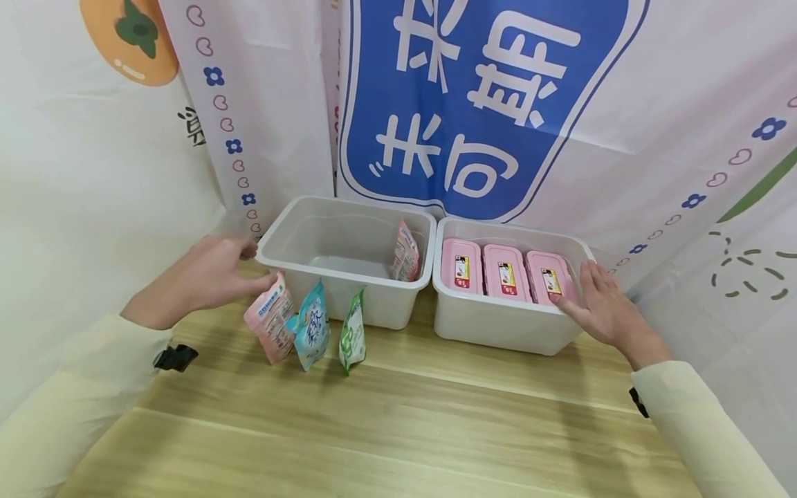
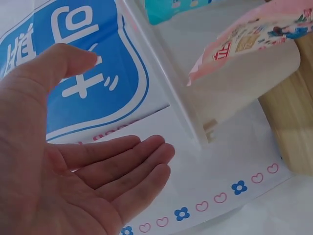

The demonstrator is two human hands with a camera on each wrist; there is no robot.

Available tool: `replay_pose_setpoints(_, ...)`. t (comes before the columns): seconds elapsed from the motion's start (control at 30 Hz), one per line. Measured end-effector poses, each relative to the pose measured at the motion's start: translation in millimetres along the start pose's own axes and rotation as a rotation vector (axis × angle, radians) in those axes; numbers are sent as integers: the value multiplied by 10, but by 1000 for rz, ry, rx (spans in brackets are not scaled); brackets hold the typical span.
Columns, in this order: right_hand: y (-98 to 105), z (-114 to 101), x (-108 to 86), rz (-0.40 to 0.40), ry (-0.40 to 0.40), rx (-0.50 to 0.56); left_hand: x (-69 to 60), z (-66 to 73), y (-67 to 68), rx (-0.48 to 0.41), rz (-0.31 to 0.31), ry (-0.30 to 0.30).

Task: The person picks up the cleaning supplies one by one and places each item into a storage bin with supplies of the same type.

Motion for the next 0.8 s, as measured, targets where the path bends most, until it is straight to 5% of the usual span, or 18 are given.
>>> replay_pose_setpoints(0.8,-4,12,0,-7,-8,8,-251,-127,-429,-107,-28,73)
Point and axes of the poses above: each hand's wrist, its own x-axis towards the middle knuckle, its own y-axis out of the back of the hand, z = x × y, the point moved 3 cm from there along x, towards the middle knuckle, and after that the axes turned 2 degrees about x, right-handed, at the moved point
